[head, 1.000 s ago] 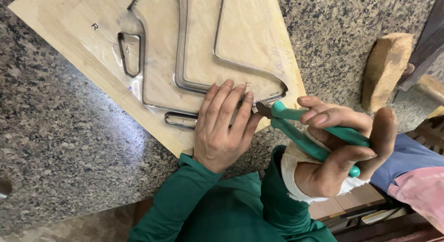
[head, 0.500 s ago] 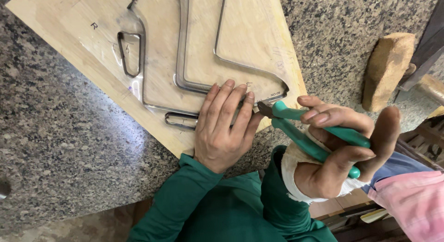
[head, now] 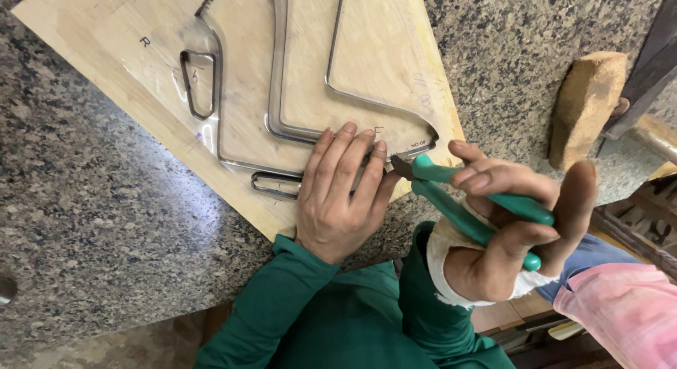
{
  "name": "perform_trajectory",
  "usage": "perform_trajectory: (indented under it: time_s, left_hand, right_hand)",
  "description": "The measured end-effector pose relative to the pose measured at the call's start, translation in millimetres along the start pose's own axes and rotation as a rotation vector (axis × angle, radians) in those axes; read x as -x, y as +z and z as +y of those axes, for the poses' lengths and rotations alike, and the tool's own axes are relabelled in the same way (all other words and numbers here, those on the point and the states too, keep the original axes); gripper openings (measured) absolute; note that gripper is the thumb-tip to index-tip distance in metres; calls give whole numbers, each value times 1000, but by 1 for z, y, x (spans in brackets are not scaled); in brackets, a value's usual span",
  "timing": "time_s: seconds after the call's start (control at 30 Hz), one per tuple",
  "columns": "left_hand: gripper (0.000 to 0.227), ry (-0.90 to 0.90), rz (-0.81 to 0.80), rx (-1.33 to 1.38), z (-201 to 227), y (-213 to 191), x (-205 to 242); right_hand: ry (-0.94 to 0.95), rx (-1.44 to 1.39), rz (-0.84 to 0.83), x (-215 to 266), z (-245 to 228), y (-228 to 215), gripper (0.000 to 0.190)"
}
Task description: The person uses green-handled pliers to bend a metal wire frame on a wooden board. The person repeatedly repositions the wire and applies pressure with the pliers to shape the wire into a specific form.
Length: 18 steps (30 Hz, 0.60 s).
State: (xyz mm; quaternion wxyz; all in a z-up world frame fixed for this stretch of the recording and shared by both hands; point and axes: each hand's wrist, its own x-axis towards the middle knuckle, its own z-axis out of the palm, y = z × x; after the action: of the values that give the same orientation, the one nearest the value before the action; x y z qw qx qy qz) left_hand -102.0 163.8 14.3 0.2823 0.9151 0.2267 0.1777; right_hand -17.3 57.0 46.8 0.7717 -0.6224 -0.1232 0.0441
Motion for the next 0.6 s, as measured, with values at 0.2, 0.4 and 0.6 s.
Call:
perform_trajectory:
  time_s: [0.2,0.4,0.6]
  left_hand:
    - [35,14,-14,6,-1,-2,0]
    - [34,17,-7,-4,-1,0,1]
    - [40,17,13,18,0,3,3]
  right_hand:
    - [-17,54,-17,-2,3,-6,41]
    - [-132,60,-302,-55,8,14,31]
    - [109,173,-383,-86,-4,41,41]
